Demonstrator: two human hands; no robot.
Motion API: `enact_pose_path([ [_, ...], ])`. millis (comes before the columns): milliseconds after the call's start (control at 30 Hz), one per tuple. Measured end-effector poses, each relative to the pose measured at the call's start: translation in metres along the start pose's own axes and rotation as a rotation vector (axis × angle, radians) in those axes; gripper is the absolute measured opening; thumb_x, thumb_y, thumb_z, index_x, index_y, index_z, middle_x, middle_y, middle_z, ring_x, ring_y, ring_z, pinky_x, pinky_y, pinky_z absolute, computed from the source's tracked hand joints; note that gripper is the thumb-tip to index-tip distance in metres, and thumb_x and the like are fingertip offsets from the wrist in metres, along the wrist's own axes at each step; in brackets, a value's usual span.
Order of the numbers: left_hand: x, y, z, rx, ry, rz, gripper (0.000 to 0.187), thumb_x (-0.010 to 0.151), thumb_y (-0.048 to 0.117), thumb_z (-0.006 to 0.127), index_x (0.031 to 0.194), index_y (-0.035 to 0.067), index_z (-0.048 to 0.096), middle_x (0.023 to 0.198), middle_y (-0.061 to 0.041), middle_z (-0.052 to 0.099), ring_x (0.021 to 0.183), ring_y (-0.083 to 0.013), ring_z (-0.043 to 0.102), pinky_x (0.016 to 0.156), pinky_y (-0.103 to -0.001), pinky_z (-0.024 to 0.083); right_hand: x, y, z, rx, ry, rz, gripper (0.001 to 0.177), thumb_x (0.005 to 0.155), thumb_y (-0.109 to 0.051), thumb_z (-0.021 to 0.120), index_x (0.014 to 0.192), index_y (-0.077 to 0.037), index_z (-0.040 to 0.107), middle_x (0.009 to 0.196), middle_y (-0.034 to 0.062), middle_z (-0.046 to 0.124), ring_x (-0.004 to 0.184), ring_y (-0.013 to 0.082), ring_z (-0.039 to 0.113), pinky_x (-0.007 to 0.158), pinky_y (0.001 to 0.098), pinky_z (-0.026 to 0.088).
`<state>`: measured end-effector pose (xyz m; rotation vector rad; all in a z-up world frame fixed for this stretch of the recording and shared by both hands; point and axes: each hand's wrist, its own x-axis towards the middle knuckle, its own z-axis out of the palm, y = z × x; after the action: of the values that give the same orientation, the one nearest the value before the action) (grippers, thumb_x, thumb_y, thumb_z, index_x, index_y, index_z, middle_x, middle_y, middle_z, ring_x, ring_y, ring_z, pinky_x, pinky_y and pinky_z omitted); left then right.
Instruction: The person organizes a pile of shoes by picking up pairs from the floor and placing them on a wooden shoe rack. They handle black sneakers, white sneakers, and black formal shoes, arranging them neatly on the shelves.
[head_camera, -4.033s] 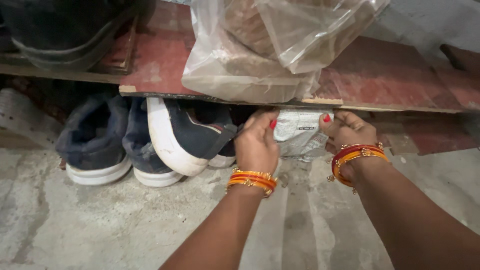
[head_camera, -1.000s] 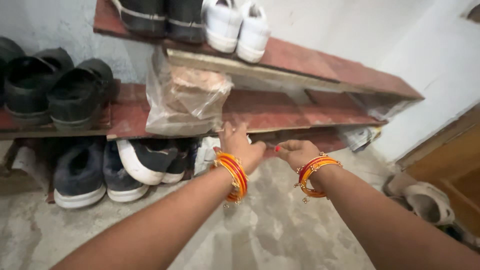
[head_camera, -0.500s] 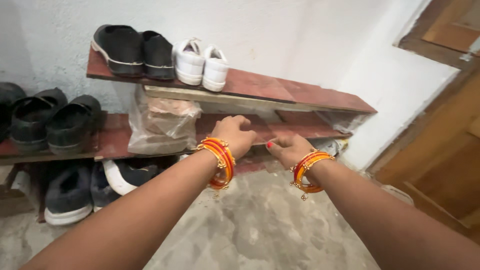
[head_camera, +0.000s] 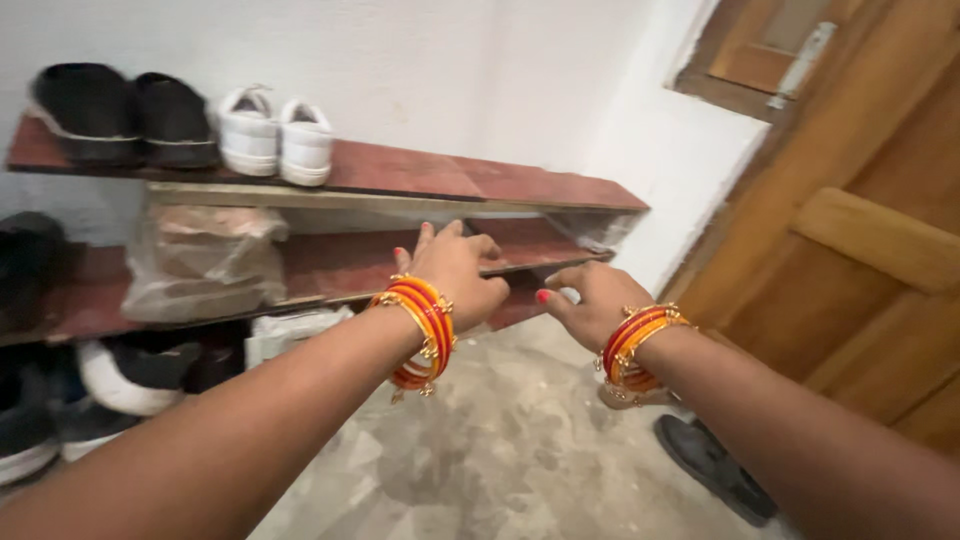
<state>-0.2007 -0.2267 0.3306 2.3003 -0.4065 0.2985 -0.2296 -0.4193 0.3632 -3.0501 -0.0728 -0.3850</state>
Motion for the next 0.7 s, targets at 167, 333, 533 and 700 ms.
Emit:
enact_pose_path([
  [167, -0.006, 0.055, 0.033, 0.079, -0.044, 0.056, 0.050, 0.081, 0.036, 0.073, 0.129, 0.025, 0.067, 0.163, -0.017, 0.027, 0.155, -0.0427, 0.012, 0.123, -0.065, 0.011, -0.043, 0.043, -0.030, -0.086, 0.046, 0.072, 0.043, 0.090, -0.045, 0.064, 0.119, -0.017, 0.076, 0.120, 0.0158, 0.071, 0.112, 0.0349, 0.067, 0.098, 0.0458, 0.052],
  [333, -0.015, 0.116, 0.077, 0.163, -0.146, 0.152, 0.053, 0.079, 0.035, 0.073, 0.131, 0.029, 0.065, 0.164, -0.013, 0.027, 0.154, -0.0423, 0.012, 0.122, -0.066, 0.011, -0.075, 0.087, -0.049, -0.030, 0.042, 0.247, 0.044, 0.090, -0.046, 0.061, 0.123, -0.022, 0.076, 0.120, 0.0152, 0.073, 0.115, 0.0341, 0.068, 0.101, 0.0462, 0.052],
  [533, -0.020, 0.185, 0.138, 0.121, -0.220, 0.192, 0.057, 0.078, 0.036, 0.074, 0.134, 0.028, 0.064, 0.162, -0.013, 0.033, 0.153, -0.0437, 0.018, 0.121, -0.068, 0.013, -0.118, 0.155, -0.059, 0.005, 0.111, 0.370, 0.049, 0.086, -0.049, 0.062, 0.124, -0.021, 0.073, 0.116, 0.0129, 0.075, 0.116, 0.0321, 0.067, 0.101, 0.0472, 0.050],
  [700, -0.032, 0.236, 0.185, 0.156, -0.302, 0.231, 0.063, 0.078, 0.053, 0.076, 0.133, 0.027, 0.064, 0.158, -0.012, 0.040, 0.152, -0.0429, 0.024, 0.121, -0.068, 0.017, -0.154, 0.220, -0.072, 0.015, 0.094, 0.545, 0.046, 0.087, -0.047, 0.062, 0.124, -0.024, 0.075, 0.118, 0.0133, 0.074, 0.116, 0.0323, 0.067, 0.103, 0.0453, 0.050],
])
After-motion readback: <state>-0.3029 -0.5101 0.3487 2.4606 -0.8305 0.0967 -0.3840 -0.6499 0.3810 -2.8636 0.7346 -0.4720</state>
